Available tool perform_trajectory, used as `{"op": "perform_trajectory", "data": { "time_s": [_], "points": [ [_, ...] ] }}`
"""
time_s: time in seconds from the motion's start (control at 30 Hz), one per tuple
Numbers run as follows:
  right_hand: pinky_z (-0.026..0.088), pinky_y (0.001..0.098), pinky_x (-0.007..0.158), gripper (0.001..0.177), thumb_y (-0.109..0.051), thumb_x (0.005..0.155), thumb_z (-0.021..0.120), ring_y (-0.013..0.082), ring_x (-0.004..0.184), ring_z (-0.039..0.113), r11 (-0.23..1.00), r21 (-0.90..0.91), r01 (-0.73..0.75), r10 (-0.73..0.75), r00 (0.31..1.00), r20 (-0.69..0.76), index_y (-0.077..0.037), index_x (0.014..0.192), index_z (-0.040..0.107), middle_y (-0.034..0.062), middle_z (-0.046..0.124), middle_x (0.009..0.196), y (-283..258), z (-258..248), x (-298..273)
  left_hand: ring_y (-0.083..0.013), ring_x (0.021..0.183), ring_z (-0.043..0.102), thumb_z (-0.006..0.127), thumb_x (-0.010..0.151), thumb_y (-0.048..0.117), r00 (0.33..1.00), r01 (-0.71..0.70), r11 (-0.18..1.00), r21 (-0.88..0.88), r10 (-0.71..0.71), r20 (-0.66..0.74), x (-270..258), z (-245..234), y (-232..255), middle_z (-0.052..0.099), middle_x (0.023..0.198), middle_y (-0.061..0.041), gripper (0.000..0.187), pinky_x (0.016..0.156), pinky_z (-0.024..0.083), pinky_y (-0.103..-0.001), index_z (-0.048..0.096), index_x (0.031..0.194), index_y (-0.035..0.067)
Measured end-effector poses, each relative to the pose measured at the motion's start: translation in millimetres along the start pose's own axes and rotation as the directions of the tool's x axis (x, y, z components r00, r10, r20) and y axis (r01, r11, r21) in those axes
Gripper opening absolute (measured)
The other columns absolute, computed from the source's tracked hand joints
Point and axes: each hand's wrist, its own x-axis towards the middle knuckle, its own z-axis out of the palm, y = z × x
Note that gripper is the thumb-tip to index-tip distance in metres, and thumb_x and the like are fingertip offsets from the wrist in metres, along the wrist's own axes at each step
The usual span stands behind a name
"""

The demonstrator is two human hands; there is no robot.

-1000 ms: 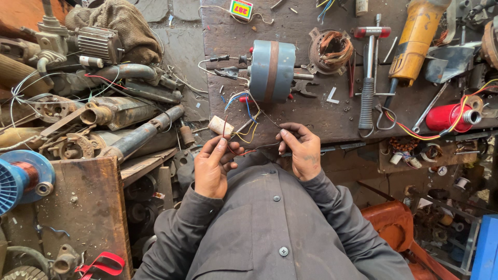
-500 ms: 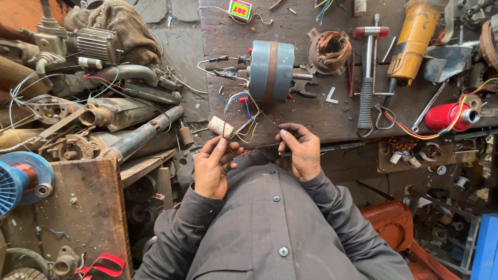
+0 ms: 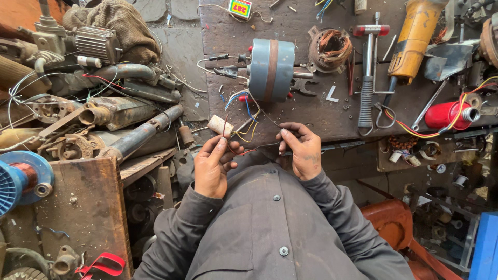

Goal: The person strips and twists wires, then uses a T-handle wrench to tighten a nut on an electric motor rotor. They remove the rotor from the stator, inspect the copper windings, and use pliers to adjust wires on the stator assembly.

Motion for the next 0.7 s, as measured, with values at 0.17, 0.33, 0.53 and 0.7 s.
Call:
{"op": "perform_trajectory", "data": {
  "time_s": [0.17,0.33,0.53,0.7],
  "points": [
    [0.053,0.0264,0.059,0.021,-0.002,0.097,0.065,0.0119,0.067,0.063,1.000,0.002,0.009,-0.009,0.999,-0.034,0.006,0.116,0.066,0.0125,0.071,0.091,1.1,-1.8,-0.4,-0.0246,0.091,0.076,0.064,0.100,0.021,1.000,0.004,1.000,-0.003,-0.004,-0.002,-0.4,-0.3,-0.6,0.076,0.099,-0.011,0.025,0.060,0.052,-0.028,0.066,0.119,0.006],
    [0.053,0.0261,0.059,0.020,-0.002,0.097,0.065,0.0119,0.067,0.063,0.999,-0.024,0.048,-0.049,0.996,-0.075,0.006,0.115,0.067,0.0122,0.071,0.091,1.1,-0.6,0.3,-0.0247,0.091,0.076,0.064,0.100,0.021,1.000,0.005,1.000,0.003,-0.005,-0.007,0.1,-1.3,-1.1,0.076,0.099,-0.011,0.025,0.060,0.052,-0.028,0.066,0.119,0.006],
    [0.053,0.0258,0.059,0.020,-0.003,0.097,0.066,0.0110,0.067,0.063,0.995,-0.048,0.082,-0.083,0.996,-0.032,0.006,0.115,0.068,0.0114,0.071,0.091,1.1,7.2,5.7,-0.0247,0.091,0.076,0.064,0.100,0.021,1.000,0.002,1.000,-0.003,-0.002,-0.004,1.5,-2.5,-3.1,0.076,0.099,-0.011,0.025,0.060,0.052,-0.028,0.066,0.119,0.006],
    [0.053,0.0258,0.059,0.020,-0.003,0.097,0.066,0.0107,0.067,0.063,0.996,-0.071,0.059,-0.060,0.998,-0.008,0.006,0.115,0.068,0.0107,0.071,0.091,1.5,6.7,7.1,-0.0238,0.091,0.076,0.064,0.100,0.022,1.000,0.011,1.000,-0.003,-0.011,-0.002,1.2,-2.9,-2.4,0.076,0.099,-0.010,0.024,0.060,0.052,-0.028,0.066,0.119,0.007]
  ]
}}
